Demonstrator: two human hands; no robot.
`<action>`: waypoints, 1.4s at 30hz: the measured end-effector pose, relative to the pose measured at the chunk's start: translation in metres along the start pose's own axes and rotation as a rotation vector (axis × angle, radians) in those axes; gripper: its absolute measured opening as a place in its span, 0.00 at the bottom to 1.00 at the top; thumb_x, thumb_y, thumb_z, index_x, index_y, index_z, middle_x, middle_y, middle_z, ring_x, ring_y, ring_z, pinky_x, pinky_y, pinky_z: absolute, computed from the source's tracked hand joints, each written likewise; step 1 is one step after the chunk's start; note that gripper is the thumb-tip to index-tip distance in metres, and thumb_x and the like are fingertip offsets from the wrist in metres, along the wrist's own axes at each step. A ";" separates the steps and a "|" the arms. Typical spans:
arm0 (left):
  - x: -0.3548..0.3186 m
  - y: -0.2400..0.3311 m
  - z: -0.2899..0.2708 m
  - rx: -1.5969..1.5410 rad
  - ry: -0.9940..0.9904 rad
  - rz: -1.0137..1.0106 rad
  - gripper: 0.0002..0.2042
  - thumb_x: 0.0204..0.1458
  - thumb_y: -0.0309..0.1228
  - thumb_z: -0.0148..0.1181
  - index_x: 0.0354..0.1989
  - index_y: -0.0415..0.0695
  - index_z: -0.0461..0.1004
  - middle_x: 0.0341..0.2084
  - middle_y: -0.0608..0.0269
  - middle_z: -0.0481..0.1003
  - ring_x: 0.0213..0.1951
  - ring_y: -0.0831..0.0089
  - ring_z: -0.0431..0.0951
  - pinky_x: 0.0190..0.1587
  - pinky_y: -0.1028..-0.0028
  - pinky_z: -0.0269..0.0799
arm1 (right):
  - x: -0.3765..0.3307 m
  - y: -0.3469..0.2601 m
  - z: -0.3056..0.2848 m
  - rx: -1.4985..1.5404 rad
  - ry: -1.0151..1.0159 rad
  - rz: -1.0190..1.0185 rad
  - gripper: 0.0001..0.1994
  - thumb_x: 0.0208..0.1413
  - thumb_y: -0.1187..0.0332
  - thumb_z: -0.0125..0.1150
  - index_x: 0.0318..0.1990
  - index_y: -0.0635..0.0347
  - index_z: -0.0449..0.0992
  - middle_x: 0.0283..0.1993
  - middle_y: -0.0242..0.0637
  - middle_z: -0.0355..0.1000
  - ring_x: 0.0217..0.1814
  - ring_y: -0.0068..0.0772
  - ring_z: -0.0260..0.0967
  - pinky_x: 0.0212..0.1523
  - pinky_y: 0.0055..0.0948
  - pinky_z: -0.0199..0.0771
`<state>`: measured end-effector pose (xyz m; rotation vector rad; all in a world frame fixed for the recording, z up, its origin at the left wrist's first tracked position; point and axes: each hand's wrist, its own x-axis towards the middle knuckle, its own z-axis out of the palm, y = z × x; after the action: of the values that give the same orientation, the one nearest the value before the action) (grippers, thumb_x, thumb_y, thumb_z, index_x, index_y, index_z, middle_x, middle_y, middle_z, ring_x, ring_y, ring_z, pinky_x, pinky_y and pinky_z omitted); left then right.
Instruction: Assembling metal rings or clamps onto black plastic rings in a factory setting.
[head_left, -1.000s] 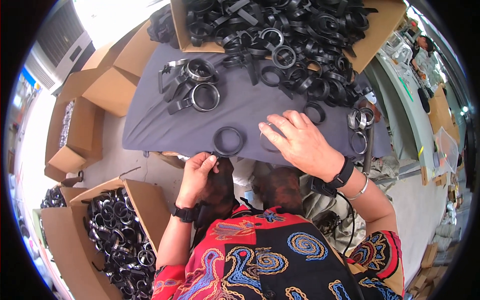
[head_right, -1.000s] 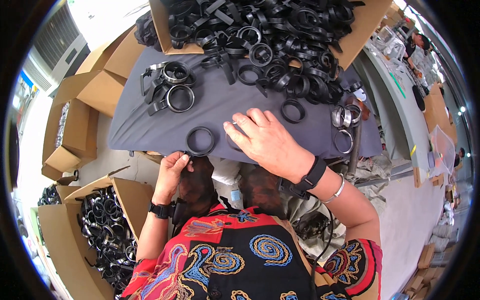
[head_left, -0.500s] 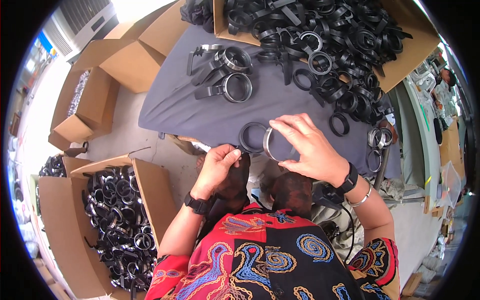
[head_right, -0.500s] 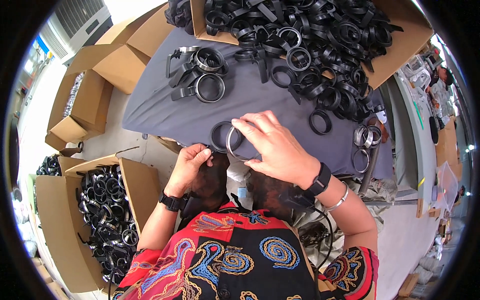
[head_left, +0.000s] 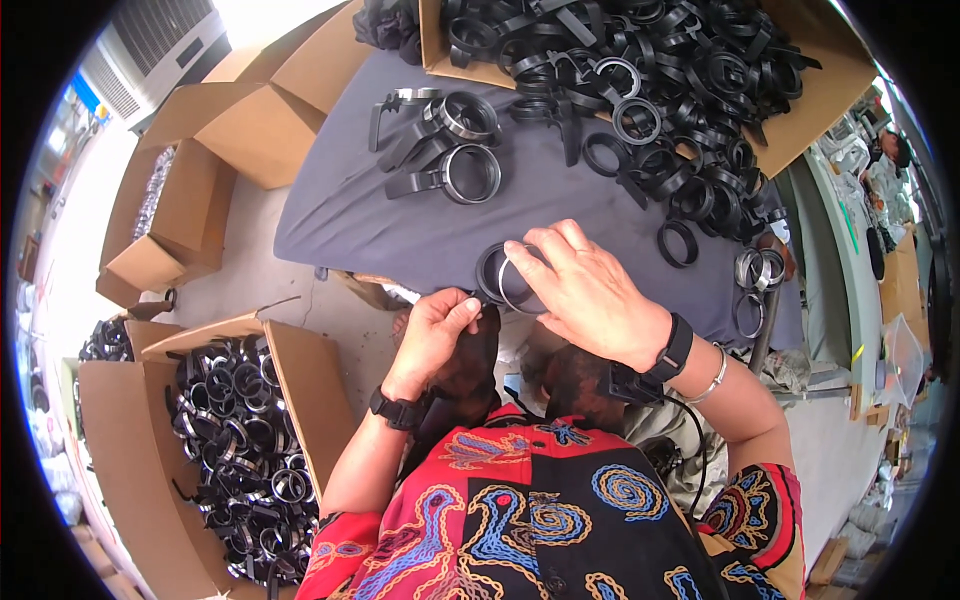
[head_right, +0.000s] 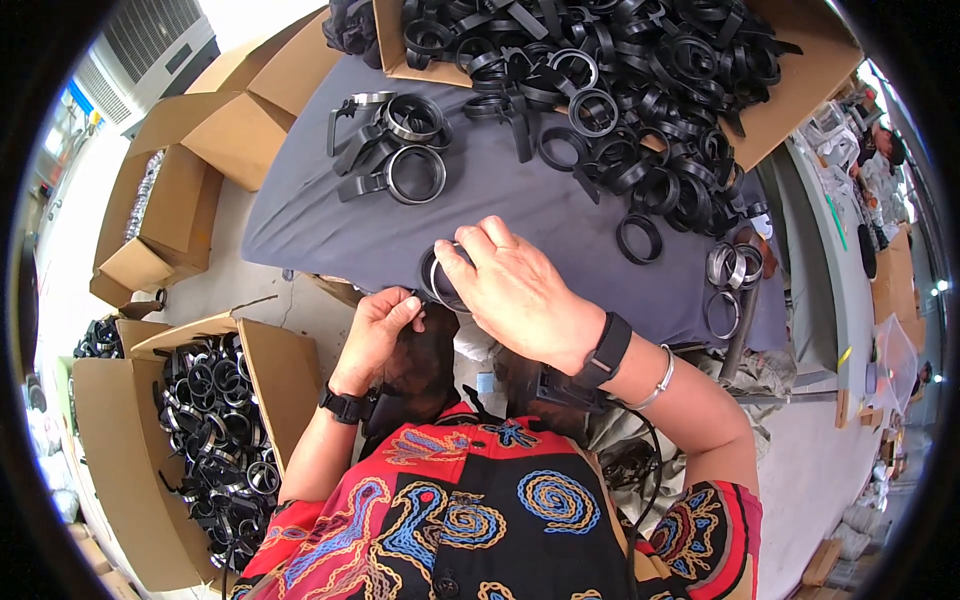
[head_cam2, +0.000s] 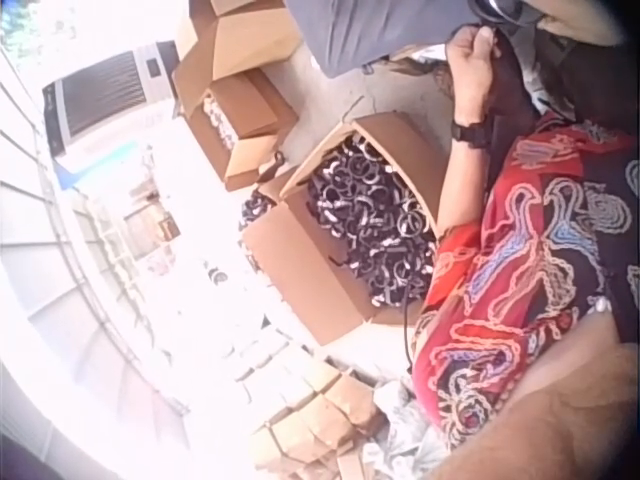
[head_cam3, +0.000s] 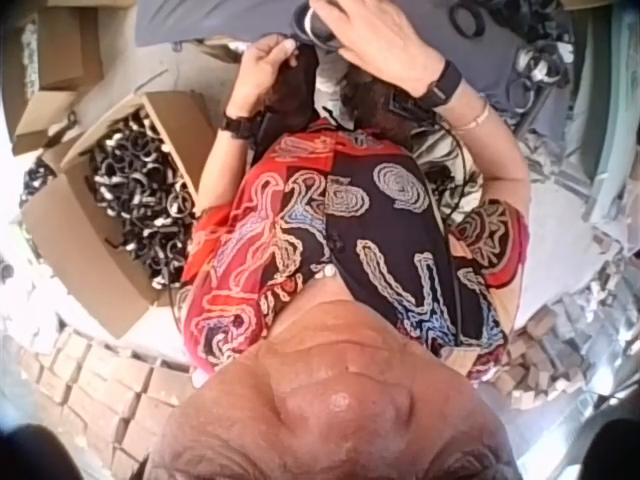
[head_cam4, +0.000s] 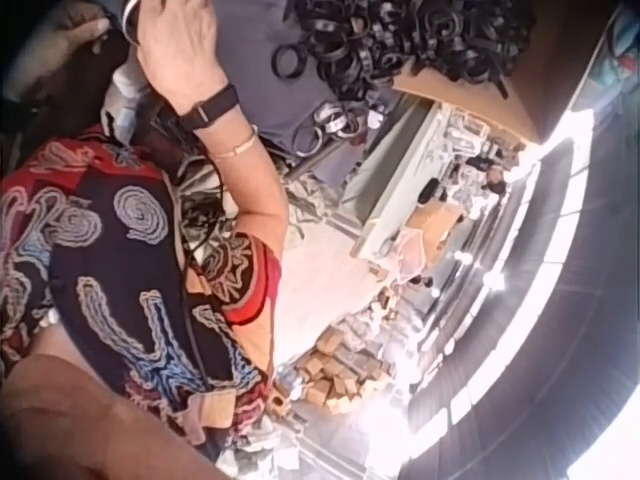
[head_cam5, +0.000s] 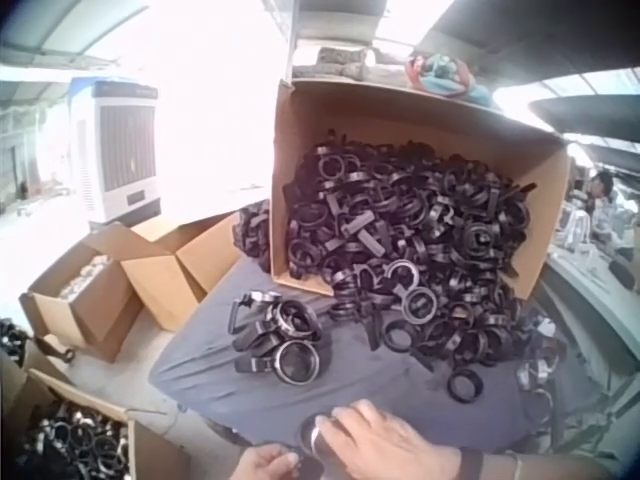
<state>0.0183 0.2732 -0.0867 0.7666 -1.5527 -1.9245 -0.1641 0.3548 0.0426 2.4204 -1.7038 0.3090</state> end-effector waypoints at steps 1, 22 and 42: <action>0.000 0.000 0.000 0.000 0.000 0.000 0.11 0.58 0.31 0.54 0.26 0.38 0.72 0.18 0.71 0.71 0.25 0.83 0.66 0.32 0.81 0.62 | 0.001 0.000 0.001 -0.016 -0.005 0.014 0.26 0.37 0.73 0.62 0.49 0.71 0.68 0.41 0.42 0.65 0.45 0.41 0.62 0.42 0.32 0.71; 0.001 -0.004 0.000 -0.040 -0.024 -0.009 0.11 0.58 0.32 0.54 0.26 0.40 0.72 0.20 0.71 0.71 0.26 0.83 0.66 0.34 0.81 0.62 | 0.005 -0.001 -0.027 0.635 0.045 0.177 0.37 0.29 0.65 0.75 0.53 0.63 0.67 0.51 0.46 0.65 0.54 0.46 0.63 0.52 0.37 0.66; -0.002 0.007 0.005 -0.083 0.001 -0.014 0.11 0.58 0.32 0.54 0.27 0.38 0.72 0.19 0.70 0.71 0.25 0.82 0.67 0.33 0.81 0.63 | -0.002 -0.014 -0.033 0.202 0.462 -0.231 0.34 0.32 0.73 0.70 0.53 0.65 0.66 0.50 0.46 0.65 0.49 0.48 0.65 0.46 0.39 0.73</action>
<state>0.0166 0.2762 -0.0785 0.7448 -1.4611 -1.9851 -0.1542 0.3700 0.0734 2.3956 -1.2335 0.9585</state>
